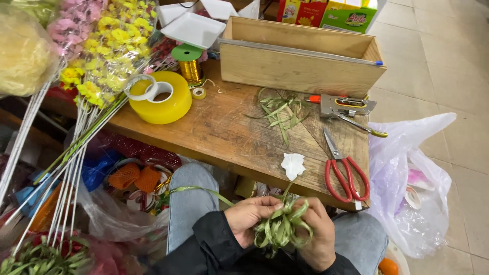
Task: Making decorative bows from green ribbon or leaf material using hands and scissors.
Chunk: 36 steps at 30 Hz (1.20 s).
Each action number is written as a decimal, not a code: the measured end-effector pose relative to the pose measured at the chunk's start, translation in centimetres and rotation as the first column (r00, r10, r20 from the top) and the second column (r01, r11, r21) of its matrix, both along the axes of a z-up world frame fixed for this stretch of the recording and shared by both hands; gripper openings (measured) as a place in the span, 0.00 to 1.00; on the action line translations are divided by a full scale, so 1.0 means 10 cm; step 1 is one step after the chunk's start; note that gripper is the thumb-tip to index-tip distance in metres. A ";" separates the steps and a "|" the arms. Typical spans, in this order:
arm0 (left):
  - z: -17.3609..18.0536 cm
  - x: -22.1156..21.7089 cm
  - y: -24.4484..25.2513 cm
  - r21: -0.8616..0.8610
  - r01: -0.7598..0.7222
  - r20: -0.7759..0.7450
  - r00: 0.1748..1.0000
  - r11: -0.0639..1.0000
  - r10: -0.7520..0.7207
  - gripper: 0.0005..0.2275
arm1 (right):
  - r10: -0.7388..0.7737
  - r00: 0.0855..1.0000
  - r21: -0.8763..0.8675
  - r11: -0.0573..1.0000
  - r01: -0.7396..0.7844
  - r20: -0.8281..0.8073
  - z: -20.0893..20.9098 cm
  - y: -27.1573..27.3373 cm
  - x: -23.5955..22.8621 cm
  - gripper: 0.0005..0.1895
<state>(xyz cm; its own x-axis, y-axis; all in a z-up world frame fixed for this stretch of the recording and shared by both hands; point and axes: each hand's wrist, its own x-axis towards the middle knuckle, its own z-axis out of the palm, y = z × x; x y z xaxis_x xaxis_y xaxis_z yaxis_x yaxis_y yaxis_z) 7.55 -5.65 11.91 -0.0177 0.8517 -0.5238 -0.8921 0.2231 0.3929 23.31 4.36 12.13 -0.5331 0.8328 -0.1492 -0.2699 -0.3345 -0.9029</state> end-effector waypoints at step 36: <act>0.49 -0.06 -0.94 0.047 -0.161 -0.968 0.236 0.986 0.085 0.04 | 0.147 0.975 0.774 0.594 -0.221 0.165 0.00 -0.67 -0.21 0.03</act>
